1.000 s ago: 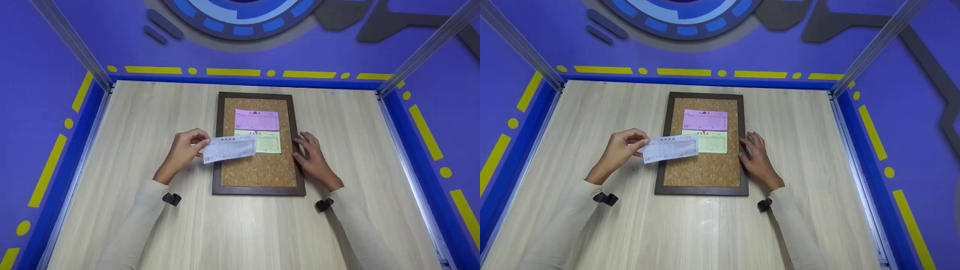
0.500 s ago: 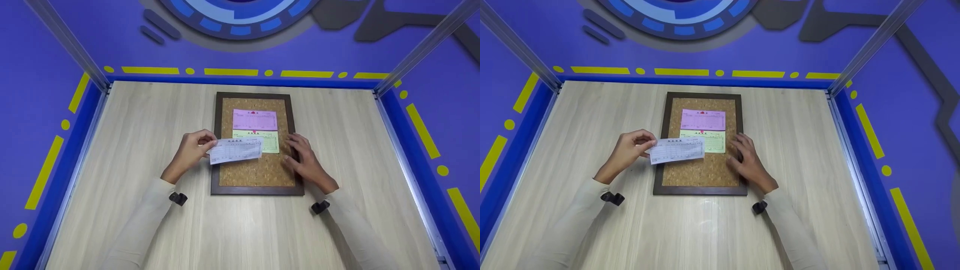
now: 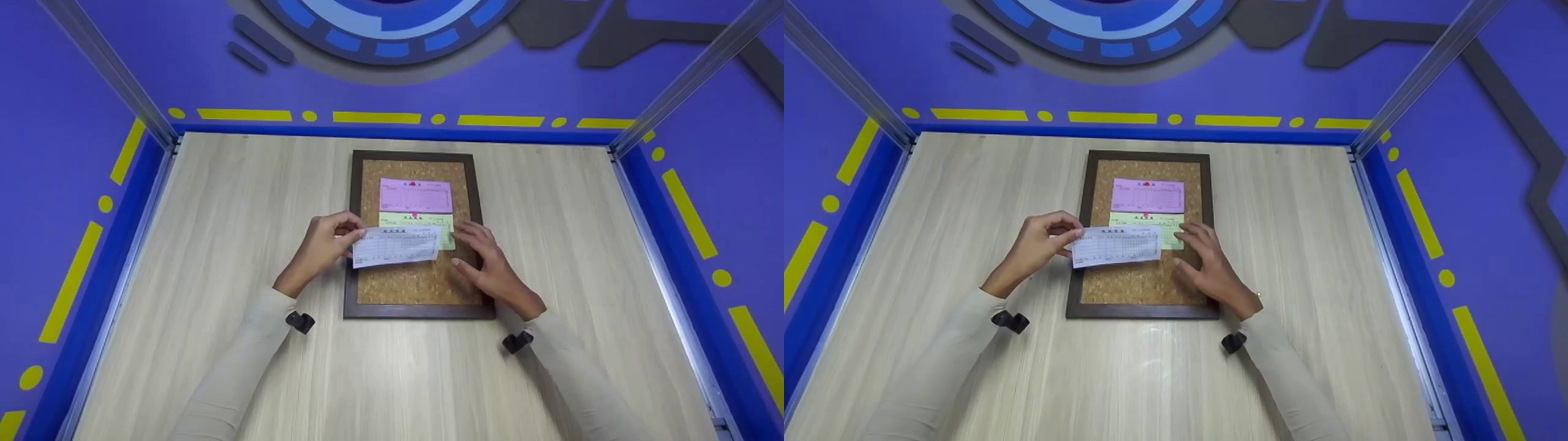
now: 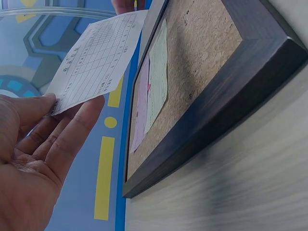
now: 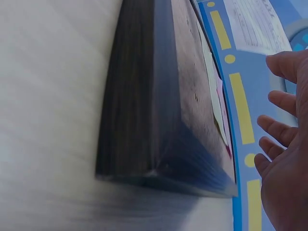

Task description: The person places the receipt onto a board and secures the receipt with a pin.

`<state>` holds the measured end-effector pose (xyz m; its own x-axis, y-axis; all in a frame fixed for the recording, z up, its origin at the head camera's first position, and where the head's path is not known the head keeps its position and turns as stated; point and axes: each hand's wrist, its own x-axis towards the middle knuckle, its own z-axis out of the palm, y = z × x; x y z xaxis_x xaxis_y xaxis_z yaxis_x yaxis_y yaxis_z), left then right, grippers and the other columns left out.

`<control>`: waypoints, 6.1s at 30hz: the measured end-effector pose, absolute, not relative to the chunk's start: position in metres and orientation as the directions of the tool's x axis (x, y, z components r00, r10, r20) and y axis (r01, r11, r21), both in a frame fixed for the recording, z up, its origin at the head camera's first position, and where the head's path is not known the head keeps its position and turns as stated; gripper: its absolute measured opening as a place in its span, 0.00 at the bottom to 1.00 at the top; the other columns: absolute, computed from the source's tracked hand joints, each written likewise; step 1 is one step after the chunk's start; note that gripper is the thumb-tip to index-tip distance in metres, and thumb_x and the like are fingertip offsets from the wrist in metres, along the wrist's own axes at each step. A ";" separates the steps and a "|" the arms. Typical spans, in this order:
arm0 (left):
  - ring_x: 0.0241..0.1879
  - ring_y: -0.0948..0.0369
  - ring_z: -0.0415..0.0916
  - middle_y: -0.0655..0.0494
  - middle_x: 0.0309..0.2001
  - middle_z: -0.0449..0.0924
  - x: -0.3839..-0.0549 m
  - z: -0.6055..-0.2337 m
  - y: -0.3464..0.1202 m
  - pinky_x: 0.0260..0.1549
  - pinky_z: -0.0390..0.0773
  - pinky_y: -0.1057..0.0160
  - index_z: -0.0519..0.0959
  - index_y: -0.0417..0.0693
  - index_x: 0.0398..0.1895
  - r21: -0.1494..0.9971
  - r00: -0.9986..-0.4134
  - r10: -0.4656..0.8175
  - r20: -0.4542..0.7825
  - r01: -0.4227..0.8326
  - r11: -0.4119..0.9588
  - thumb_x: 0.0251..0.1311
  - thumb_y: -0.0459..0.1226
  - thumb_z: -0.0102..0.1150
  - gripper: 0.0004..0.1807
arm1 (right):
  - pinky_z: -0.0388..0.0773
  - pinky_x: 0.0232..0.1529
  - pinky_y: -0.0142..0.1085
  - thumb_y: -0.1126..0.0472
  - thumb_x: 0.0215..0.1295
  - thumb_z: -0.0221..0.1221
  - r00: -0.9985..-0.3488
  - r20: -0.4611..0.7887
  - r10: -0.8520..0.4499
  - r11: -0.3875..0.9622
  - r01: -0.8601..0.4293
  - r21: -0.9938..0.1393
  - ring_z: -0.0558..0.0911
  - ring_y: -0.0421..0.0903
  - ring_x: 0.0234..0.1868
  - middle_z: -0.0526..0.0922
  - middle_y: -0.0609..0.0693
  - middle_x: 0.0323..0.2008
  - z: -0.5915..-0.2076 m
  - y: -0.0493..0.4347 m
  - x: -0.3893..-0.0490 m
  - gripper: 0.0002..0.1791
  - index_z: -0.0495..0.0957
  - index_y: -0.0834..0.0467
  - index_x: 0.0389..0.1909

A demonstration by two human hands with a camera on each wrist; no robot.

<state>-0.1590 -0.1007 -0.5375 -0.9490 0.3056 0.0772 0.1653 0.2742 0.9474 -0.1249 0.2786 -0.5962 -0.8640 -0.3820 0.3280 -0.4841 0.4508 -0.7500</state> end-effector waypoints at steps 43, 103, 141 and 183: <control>0.35 0.59 0.85 0.49 0.38 0.88 -0.158 -0.554 -0.064 0.34 0.88 0.35 0.87 0.35 0.44 0.955 -0.924 0.363 0.117 0.206 0.216 0.75 0.32 0.69 0.06 | 0.77 0.35 0.29 0.76 0.75 0.64 -0.978 0.169 -0.119 0.232 -0.193 -0.953 0.81 0.43 0.36 0.87 0.58 0.37 -0.594 0.261 -0.101 0.05 0.86 0.65 0.42; 0.32 0.63 0.78 0.57 0.32 0.85 -0.154 -0.605 -0.058 0.35 0.78 0.64 0.88 0.43 0.36 0.872 -0.950 0.301 0.086 0.218 0.438 0.71 0.29 0.71 0.03 | 0.79 0.14 0.32 0.68 0.77 0.65 -0.979 -0.163 -0.124 0.349 0.111 -0.931 0.81 0.43 0.14 0.84 0.56 0.21 -0.604 0.263 -0.080 0.09 0.83 0.68 0.35; 0.38 0.56 0.82 0.51 0.38 0.85 -0.156 -0.605 -0.049 0.39 0.84 0.54 0.88 0.43 0.38 0.682 -0.928 0.341 0.146 0.345 0.645 0.72 0.31 0.70 0.02 | 0.75 0.10 0.32 0.66 0.75 0.67 -0.983 -0.176 -0.060 0.514 0.121 -0.849 0.80 0.43 0.10 0.82 0.51 0.14 -0.602 0.257 -0.086 0.11 0.83 0.63 0.30; 0.38 0.57 0.82 0.52 0.39 0.85 -0.157 -0.607 -0.050 0.40 0.84 0.54 0.88 0.43 0.39 0.678 -0.930 0.337 0.146 0.342 0.651 0.72 0.33 0.70 0.02 | 0.77 0.12 0.33 0.68 0.73 0.69 -0.982 -0.187 -0.032 0.547 0.139 -0.825 0.81 0.43 0.12 0.82 0.52 0.19 -0.599 0.258 -0.085 0.07 0.82 0.65 0.35</control>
